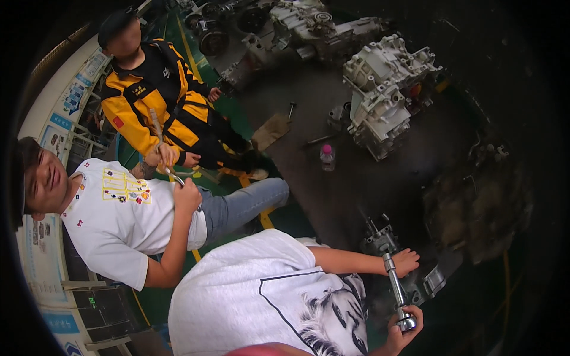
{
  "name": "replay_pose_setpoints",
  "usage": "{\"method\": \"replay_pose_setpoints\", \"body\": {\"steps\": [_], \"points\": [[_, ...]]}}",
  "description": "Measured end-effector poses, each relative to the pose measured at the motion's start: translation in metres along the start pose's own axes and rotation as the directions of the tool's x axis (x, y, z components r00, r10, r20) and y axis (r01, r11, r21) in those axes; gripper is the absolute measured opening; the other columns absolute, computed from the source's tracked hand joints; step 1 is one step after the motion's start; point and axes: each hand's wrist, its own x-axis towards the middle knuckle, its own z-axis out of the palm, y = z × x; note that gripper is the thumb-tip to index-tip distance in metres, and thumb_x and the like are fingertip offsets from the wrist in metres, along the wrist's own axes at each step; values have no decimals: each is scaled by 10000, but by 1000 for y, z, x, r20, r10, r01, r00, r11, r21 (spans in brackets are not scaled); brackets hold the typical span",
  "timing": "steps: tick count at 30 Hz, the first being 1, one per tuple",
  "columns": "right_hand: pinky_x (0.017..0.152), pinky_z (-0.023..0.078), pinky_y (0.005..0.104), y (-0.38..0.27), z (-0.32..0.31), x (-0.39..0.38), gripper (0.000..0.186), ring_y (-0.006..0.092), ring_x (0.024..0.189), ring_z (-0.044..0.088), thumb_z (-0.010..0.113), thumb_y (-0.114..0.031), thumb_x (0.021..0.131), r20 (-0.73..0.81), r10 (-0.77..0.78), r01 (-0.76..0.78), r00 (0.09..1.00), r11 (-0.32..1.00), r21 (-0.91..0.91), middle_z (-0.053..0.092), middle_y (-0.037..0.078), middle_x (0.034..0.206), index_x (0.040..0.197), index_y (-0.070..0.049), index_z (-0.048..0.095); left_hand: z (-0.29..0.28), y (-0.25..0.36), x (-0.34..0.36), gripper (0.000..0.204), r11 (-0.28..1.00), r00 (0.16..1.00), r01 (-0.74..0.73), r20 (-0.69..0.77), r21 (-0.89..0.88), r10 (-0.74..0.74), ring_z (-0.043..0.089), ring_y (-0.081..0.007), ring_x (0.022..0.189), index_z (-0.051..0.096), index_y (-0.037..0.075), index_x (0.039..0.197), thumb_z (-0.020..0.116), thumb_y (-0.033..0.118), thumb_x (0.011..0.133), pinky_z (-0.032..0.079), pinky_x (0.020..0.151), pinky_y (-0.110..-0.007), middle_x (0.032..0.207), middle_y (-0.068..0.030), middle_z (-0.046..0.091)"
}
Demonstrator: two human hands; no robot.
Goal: The person uses a ratchet to work on a large mechanical engine component on a workbench, while others nearby observe and gesture with tools.
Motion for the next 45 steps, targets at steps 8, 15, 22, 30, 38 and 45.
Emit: {"method": "replay_pose_setpoints", "body": {"steps": [8,15,22,30,38,45], "points": [[358,176,196,-2,5,3,571,47,358,297,656,-332,751,53,6,-11,999,995,99,374,-13,492,1110,23,388,-3,-8,8,162,999,998,24,63,-22,-22,480,-259,911,620,59,723,660,173,614,372,771,-371,881,-110,538],[351,189,185,-7,9,2,538,39,358,312,649,-275,743,-16,88,-88,996,996,13,379,-14,494,1119,27,411,-2,-7,9,138,982,985,173,14,-81,-173,481,-276,914,628,80,731,652,174,634,375,784,-394,866,-114,540],[352,200,177,-12,11,0,510,37,363,326,628,-217,729,-53,149,-151,987,988,-28,399,-9,505,1125,30,424,-10,-6,10,148,991,996,-91,2,-102,92,465,-282,903,619,47,679,649,185,637,364,780,-382,843,-121,531],[356,212,171,-1,1,3,488,36,368,333,616,-178,707,-6,107,-107,994,988,-115,415,-10,530,1119,21,445,-18,1,8,150,1000,999,-7,-39,-23,6,450,-289,915,614,36,682,636,167,612,360,772,-381,850,-132,512],[348,213,173,-14,15,-4,444,33,365,336,602,-119,701,-79,195,-200,978,977,-68,426,-10,567,1105,11,472,-9,-5,16,121,988,988,149,39,-32,-148,451,-310,945,622,27,685,615,117,604,371,789,-398,916,-155,525],[350,213,172,0,7,2,425,27,371,336,629,-147,716,11,117,-114,993,980,-162,436,-16,585,1091,-2,490,-12,0,16,203,997,997,66,35,-34,-65,495,-315,945,649,20,694,677,168,557,391,775,-395,884,-164,574]]}}
